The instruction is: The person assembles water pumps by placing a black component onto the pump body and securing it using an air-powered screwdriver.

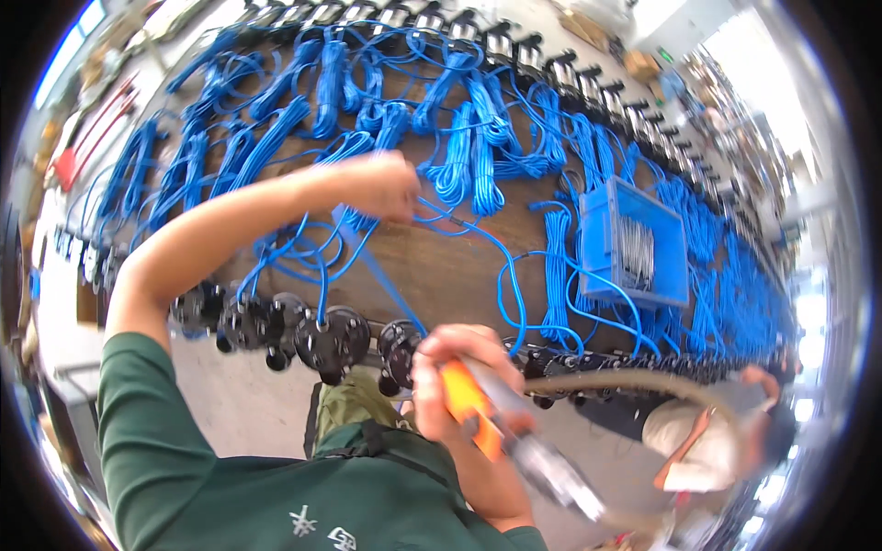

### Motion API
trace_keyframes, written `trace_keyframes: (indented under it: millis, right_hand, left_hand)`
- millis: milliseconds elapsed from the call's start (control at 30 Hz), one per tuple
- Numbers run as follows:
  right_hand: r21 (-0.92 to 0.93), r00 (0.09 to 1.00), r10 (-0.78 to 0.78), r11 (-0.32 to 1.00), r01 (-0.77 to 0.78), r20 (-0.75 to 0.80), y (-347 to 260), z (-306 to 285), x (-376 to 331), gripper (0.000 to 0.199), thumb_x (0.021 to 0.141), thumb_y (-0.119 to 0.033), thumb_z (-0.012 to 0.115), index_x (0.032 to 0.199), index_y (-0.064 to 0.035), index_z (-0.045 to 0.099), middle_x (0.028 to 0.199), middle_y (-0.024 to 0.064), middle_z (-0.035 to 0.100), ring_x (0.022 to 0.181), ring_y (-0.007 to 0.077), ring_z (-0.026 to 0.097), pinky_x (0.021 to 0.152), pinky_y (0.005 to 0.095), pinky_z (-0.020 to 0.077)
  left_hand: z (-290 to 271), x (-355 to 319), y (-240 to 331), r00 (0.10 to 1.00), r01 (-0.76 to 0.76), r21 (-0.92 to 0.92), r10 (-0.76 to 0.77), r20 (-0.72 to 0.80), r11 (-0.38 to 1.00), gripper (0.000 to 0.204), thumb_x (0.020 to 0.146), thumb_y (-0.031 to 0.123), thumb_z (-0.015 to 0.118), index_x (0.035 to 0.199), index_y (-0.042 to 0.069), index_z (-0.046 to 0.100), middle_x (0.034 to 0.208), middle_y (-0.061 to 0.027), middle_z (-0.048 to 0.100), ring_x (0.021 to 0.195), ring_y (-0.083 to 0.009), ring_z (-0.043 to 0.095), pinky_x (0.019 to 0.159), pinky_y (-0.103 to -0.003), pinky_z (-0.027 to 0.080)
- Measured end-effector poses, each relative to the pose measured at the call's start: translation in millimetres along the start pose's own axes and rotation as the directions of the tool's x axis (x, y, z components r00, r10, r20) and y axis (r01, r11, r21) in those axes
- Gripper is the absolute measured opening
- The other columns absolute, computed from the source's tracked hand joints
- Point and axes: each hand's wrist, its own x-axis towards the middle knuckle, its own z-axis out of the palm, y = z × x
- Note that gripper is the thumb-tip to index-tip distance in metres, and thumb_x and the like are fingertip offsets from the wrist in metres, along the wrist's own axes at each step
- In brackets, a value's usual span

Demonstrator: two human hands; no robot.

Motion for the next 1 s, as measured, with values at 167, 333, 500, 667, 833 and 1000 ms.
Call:
trace_keyframes:
  millis: [167, 333, 500, 667, 833, 1000]
  right_hand:
    - [0.147, 0.921, -0.38, 0.91, 0.388, -0.081, -81, -66, -6, 0.034, 0.085, -0.006, 0.059, 0.115, 0.0009, 0.046, 0.094, 0.0102, 0.054, 0.06, 0.0144, 0.054, 0.055, 0.0293, 0.05]
    - [0.272, 0.98, -0.194, 0.942, 0.198, -0.044, -53, -82, -47, 0.04, 0.075, -0.006, 0.054, 0.114, -0.0005, 0.051, 0.093, 0.011, 0.051, 0.054, 0.0119, 0.05, 0.055, 0.027, 0.0466]
    - [0.296, 0.998, 0.07, 0.953, -0.064, -0.008, -13, -77, -61, 0.039, 0.07, 0.0, 0.051, 0.109, 0.0008, 0.05, 0.089, 0.012, 0.051, 0.054, 0.0146, 0.05, 0.05, 0.0256, 0.0451]
    - [0.206, 0.989, 0.109, 0.97, -0.127, 0.098, 10, -78, -74, 0.041, 0.07, -0.002, 0.052, 0.111, 0.002, 0.052, 0.09, 0.0129, 0.053, 0.055, 0.0135, 0.05, 0.051, 0.0251, 0.045]
    - [0.167, 0.979, 0.086, 0.979, -0.117, 0.184, 19, -71, -74, 0.04, 0.074, -0.005, 0.056, 0.113, 0.0022, 0.053, 0.093, 0.013, 0.057, 0.058, 0.013, 0.053, 0.054, 0.0264, 0.0451]
    - [0.157, 0.976, 0.142, 0.973, -0.169, 0.166, 21, -64, -74, 0.039, 0.072, -0.003, 0.055, 0.11, 0.0007, 0.05, 0.088, 0.0123, 0.054, 0.056, 0.0136, 0.051, 0.055, 0.0263, 0.0482]
  left_hand:
    - [5, -130, 157, -0.021, -0.244, -0.151, -0.161, -0.987, 0.958, 0.008, 0.083, -0.004, 0.063, 0.087, 0.001, 0.059, 0.074, -0.0073, 0.057, 0.068, -0.0235, 0.055, 0.063, -0.037, 0.045]
    - [219, -143, 302, 0.262, -0.516, -0.841, -0.965, 0.03, -0.166, 0.011, 0.097, 0.011, 0.052, 0.102, 0.0, 0.055, 0.085, -0.0072, 0.057, 0.074, -0.0199, 0.054, 0.07, -0.032, 0.046]
    - [348, -40, 276, 0.75, -0.645, 0.116, -0.596, 0.289, -0.755, 0.02, 0.103, 0.017, 0.042, 0.1, 0.002, 0.055, 0.091, -0.0092, 0.058, 0.077, -0.0199, 0.052, 0.07, -0.033, 0.044]
    - [338, -32, 287, 0.679, -0.734, 0.231, -0.679, 0.28, -0.639, 0.016, 0.101, 0.013, 0.043, 0.098, 0.003, 0.055, 0.085, -0.008, 0.054, 0.072, -0.0207, 0.048, 0.067, -0.034, 0.042]
    - [341, -35, 286, 0.638, -0.769, 0.187, -0.716, 0.282, -0.611, 0.018, 0.102, 0.012, 0.042, 0.1, 0.002, 0.056, 0.083, -0.0086, 0.056, 0.071, -0.0213, 0.052, 0.065, -0.034, 0.044]
    - [343, -36, 283, 0.626, -0.777, 0.163, -0.716, 0.308, -0.608, 0.018, 0.1, 0.011, 0.045, 0.095, 0.002, 0.06, 0.08, -0.0089, 0.059, 0.07, -0.0229, 0.054, 0.065, -0.035, 0.045]
